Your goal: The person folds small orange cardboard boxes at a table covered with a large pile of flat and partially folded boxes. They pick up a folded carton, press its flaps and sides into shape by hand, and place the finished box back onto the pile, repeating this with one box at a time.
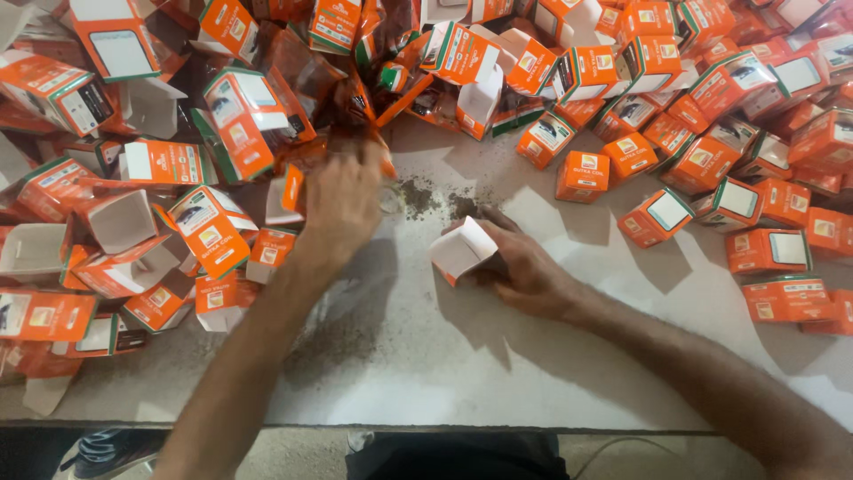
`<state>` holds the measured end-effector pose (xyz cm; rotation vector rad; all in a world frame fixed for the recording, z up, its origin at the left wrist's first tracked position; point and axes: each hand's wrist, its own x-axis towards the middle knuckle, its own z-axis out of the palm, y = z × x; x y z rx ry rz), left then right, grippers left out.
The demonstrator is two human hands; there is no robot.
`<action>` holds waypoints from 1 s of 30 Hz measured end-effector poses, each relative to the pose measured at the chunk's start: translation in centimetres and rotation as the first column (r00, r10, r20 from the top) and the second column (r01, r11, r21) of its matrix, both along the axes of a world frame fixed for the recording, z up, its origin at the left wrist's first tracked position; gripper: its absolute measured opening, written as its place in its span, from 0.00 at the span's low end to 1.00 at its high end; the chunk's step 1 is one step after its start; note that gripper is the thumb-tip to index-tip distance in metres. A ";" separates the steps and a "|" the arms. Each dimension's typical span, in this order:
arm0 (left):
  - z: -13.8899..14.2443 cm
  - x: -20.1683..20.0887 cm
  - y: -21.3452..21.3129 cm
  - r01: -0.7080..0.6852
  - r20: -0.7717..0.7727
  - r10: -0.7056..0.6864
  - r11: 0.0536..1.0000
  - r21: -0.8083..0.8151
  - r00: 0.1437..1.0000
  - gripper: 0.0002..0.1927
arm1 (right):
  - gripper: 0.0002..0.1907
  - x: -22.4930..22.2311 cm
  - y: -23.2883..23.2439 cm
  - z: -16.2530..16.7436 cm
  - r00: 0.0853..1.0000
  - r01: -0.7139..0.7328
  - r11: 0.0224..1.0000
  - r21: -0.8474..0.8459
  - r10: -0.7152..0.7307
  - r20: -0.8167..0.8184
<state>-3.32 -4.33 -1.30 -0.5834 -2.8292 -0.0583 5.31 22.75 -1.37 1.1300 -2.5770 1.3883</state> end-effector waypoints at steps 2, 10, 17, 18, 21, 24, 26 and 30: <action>-0.3 1.8 0.3 0.090 0.022 -0.091 0.996 0.014 0.996 0.26 | 0.30 -0.3 0.4 0.6 0.998 -0.031 0.999 0.011 0.030 0.063; 2.0 10.4 1.5 0.496 -0.288 -0.626 0.185 0.848 0.725 0.22 | 0.35 -1.3 0.8 0.7 0.973 -0.141 0.987 0.081 0.122 0.198; 1.4 9.7 3.7 0.705 -0.405 -0.580 0.621 0.343 0.707 0.14 | 0.42 -1.7 0.9 -0.1 0.983 -0.178 0.977 0.117 0.173 0.057; 1.4 9.8 3.8 0.667 -0.371 -0.563 0.691 0.277 0.738 0.15 | 0.46 -1.4 0.8 -0.2 0.985 -0.169 0.981 0.095 0.165 0.046; 1.8 10.5 4.0 0.626 -0.288 -0.558 0.722 0.294 0.778 0.23 | 0.44 -0.5 -0.1 -0.6 0.998 -0.053 0.998 0.039 0.052 0.041; 2.0 11.3 4.7 0.536 -0.271 -0.464 0.762 0.364 0.843 0.19 | 0.36 0.4 -0.6 -1.1 1.000 0.021 1.000 -0.006 -0.021 0.023; 1.7 11.3 5.4 0.438 -0.263 -0.355 0.797 0.415 0.897 0.14 | 0.34 0.8 -0.6 -1.3 0.999 0.037 0.998 -0.046 -0.037 0.010; 0.8 10.0 6.4 0.174 -0.086 -0.160 0.690 0.702 0.983 0.17 | 0.34 1.3 -0.7 -1.3 0.995 0.103 0.994 -0.043 -0.103 0.016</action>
